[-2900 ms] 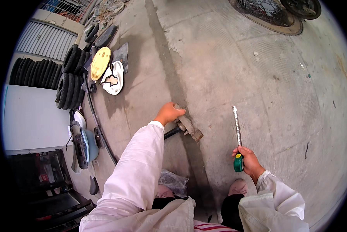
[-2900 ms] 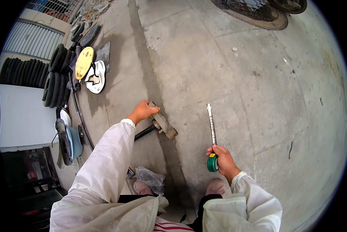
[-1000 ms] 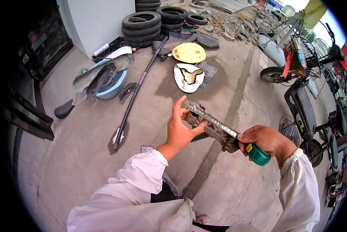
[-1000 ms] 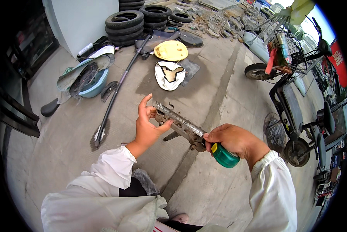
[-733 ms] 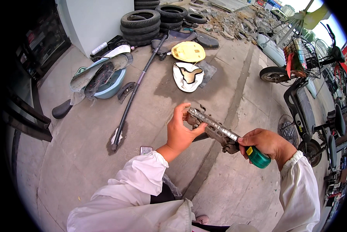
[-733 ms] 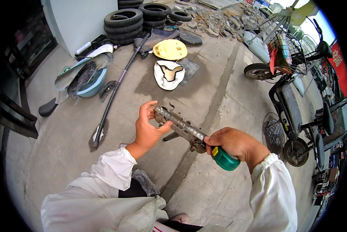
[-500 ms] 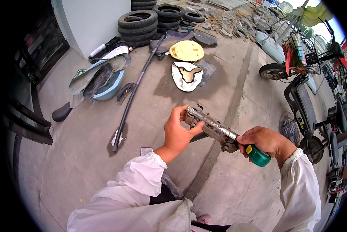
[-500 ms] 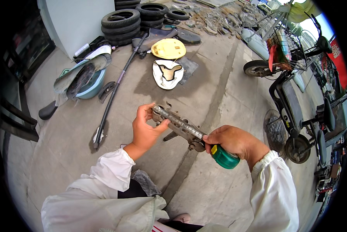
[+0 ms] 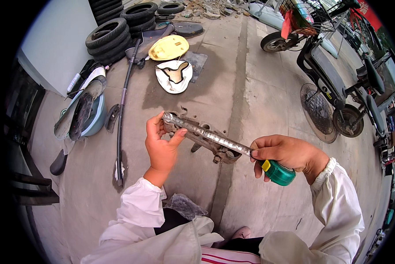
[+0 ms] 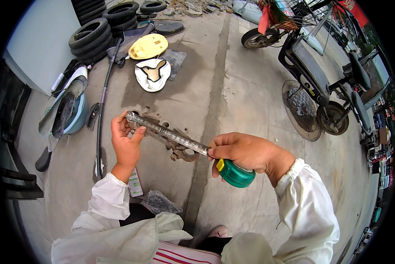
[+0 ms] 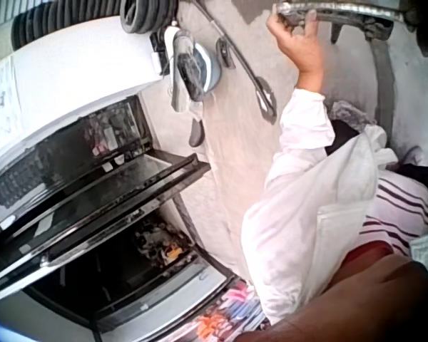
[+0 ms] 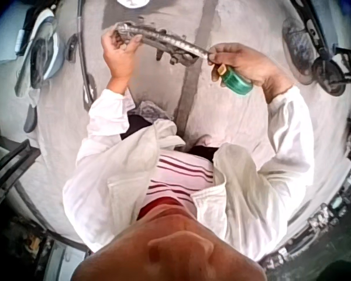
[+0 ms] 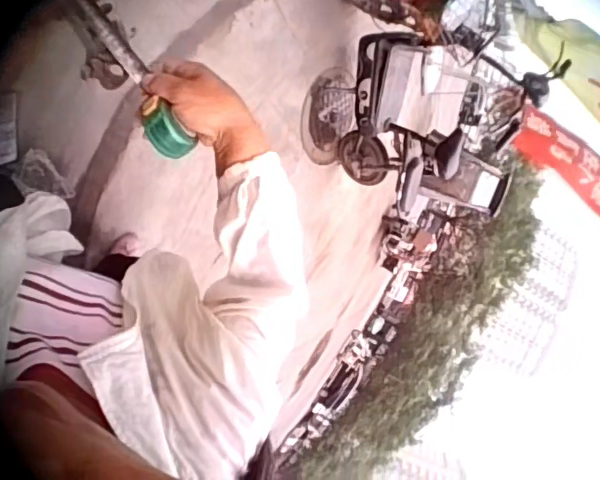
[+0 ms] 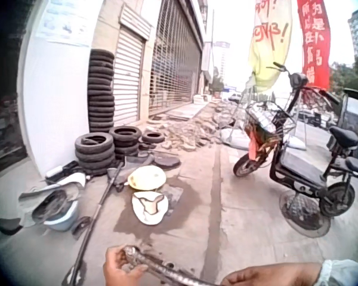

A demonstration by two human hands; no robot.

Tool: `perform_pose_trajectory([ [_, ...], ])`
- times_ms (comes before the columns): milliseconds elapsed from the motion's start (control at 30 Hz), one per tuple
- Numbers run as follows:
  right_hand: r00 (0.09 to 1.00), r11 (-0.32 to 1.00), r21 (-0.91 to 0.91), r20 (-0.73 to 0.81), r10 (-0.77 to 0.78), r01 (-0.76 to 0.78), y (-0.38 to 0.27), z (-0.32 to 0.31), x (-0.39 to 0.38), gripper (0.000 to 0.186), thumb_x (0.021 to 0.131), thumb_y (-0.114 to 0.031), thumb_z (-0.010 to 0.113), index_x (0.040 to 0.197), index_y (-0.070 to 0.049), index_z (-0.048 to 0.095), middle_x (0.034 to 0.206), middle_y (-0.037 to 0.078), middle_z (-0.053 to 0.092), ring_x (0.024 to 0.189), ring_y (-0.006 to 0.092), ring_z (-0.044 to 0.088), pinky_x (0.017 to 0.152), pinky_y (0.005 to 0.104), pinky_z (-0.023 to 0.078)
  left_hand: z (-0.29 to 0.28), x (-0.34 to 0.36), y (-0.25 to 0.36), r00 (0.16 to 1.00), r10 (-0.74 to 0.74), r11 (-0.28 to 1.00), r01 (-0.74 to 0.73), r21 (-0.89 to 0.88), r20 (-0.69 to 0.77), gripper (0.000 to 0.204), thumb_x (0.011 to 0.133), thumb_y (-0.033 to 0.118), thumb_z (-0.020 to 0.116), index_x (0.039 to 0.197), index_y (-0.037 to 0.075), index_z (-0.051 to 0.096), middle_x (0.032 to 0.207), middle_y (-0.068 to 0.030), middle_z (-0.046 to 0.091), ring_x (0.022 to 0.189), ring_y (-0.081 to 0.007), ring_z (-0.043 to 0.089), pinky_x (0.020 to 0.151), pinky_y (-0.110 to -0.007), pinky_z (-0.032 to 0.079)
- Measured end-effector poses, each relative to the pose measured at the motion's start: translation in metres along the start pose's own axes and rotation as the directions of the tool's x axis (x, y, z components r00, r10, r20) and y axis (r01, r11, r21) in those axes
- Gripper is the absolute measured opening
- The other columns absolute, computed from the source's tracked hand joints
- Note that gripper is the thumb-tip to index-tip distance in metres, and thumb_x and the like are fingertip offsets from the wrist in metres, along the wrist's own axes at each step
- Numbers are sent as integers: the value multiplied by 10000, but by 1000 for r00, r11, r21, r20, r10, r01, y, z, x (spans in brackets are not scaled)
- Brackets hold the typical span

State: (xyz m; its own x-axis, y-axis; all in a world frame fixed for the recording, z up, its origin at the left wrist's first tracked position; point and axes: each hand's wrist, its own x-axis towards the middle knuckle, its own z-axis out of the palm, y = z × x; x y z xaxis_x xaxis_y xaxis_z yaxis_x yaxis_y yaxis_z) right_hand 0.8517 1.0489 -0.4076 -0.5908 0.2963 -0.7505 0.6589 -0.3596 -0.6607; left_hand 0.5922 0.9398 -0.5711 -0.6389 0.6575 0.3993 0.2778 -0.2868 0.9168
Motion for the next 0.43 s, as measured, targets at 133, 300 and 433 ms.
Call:
perform_pose_trajectory([
  [133, 998, 998, 45, 25, -55, 54, 16, -1, 6, 174, 995, -192, 527, 961, -34, 593, 814, 89, 683, 758, 164, 659, 680, 308, 535, 1, 0, -5, 1000, 8, 999, -6, -51, 23, 699, 755, 178, 867, 1296, 11, 457, 1102, -67, 608, 917, -135, 552, 853, -290, 472],
  [300, 995, 996, 44, 59, -78, 76, 14, 1, 5, 163, 996, -182, 520, 1018, -51, 613, 821, 83, 675, 761, 168, 662, 669, 303, 539, 1, 1, -8, 1000, -4, 998, 5, -60, 24, 732, 745, 226, 876, 1303, 24, 448, 1106, -59, 601, 912, -131, 523, 842, -282, 452],
  [433, 995, 997, 26, 69, -76, 74, 16, 0, 6, 215, 980, -182, 524, 1121, -46, 614, 828, 69, 678, 772, 146, 673, 756, 276, 510, 1, 0, -9, 1000, 14, 997, -12, -75, 25, 741, 742, 239, 880, 1309, 35, 448, 1113, -61, 596, 929, -132, 512, 855, -283, 445],
])
